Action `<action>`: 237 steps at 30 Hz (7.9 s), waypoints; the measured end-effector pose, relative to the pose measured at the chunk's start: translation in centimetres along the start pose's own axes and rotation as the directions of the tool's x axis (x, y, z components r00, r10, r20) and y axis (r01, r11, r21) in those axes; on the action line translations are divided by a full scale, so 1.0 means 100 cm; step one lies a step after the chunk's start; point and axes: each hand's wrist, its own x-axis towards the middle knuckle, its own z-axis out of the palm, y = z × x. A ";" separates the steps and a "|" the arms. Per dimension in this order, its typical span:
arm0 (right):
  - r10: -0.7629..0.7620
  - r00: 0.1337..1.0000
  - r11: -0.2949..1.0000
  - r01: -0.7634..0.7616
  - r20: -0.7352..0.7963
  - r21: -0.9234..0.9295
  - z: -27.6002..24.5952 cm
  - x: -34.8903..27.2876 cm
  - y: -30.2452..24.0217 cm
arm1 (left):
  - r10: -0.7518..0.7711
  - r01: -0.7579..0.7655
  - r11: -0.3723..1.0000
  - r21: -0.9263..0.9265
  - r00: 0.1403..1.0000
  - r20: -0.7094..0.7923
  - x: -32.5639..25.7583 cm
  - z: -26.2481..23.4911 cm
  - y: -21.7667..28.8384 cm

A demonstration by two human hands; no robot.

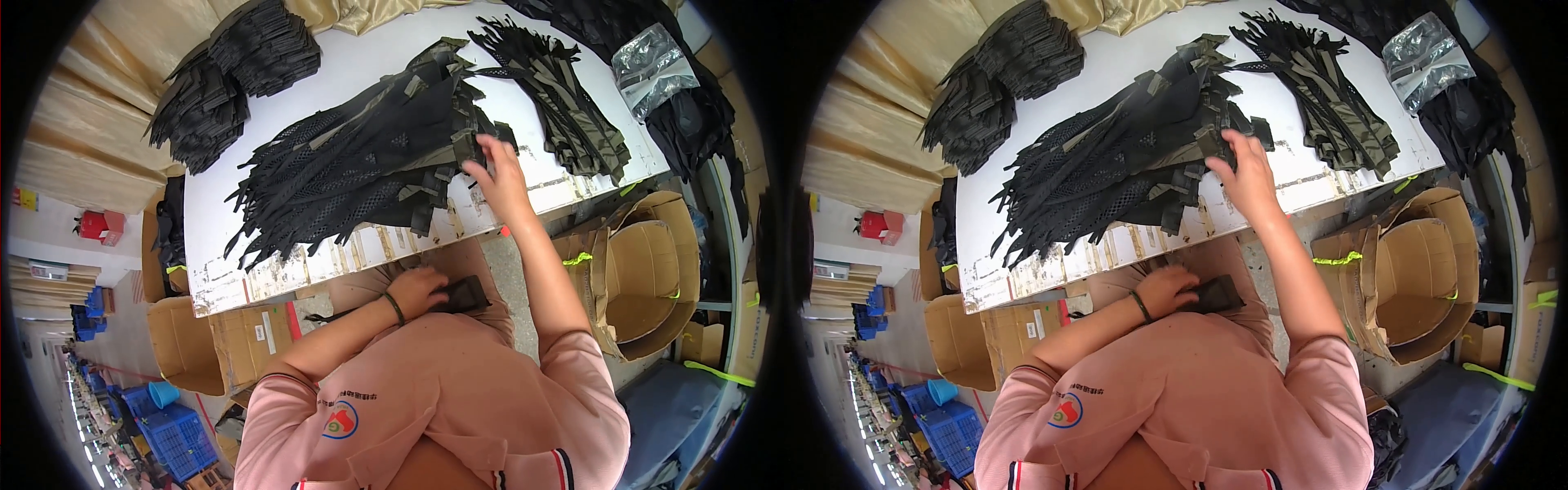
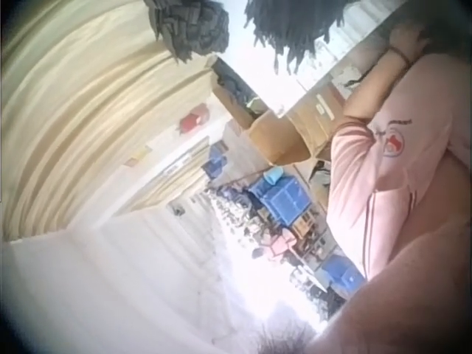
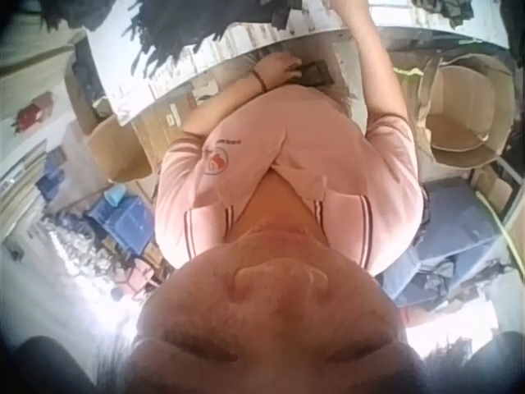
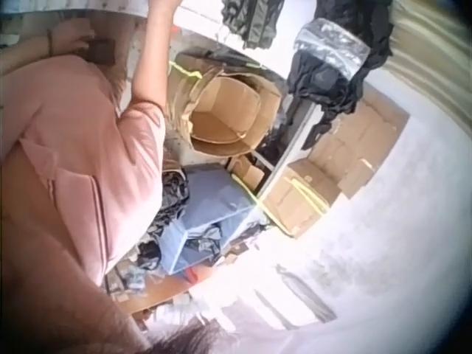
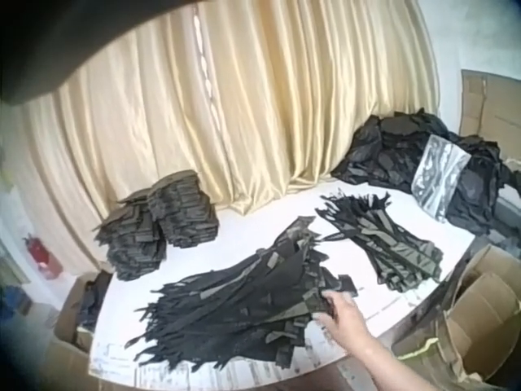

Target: Inspecting and folding mesh and fabric components for manufacturing on a table.

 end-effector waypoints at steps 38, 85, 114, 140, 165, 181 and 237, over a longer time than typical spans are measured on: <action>0.354 0.750 0.706 -0.606 0.559 0.365 0.015 -0.072 -0.024 | 0.093 -0.062 0.994 0.093 0.920 -0.380 0.020 -0.097 0.040; 0.272 0.644 0.888 -0.454 0.715 0.071 -0.020 -0.117 -0.010 | -0.167 0.194 0.972 -0.134 0.967 0.190 -0.030 -0.049 -0.013; 0.338 0.323 0.934 -0.233 0.884 -0.272 -0.041 -0.140 0.022 | 0.017 0.294 0.716 0.633 0.899 -0.437 0.048 -0.108 -0.049; -0.007 0.999 0.988 -0.001 0.047 0.156 -0.007 -0.045 -0.054 | 0.070 -0.023 0.994 0.109 0.891 -0.448 0.073 -0.136 0.027; 0.408 0.802 0.598 -0.596 0.437 0.535 0.002 -0.048 -0.018 | 0.270 -0.221 0.963 0.156 0.821 -0.504 0.044 -0.112 0.038; 0.055 0.552 0.082 -0.833 0.832 0.547 -0.009 -0.078 -0.034 | -0.074 -0.077 0.861 -0.503 0.959 -0.272 0.043 -0.132 0.036; 0.517 0.648 0.546 -0.753 0.559 0.367 -0.065 -0.121 -0.020 | -0.288 0.404 0.386 -0.829 0.907 0.308 -0.017 -0.040 -0.023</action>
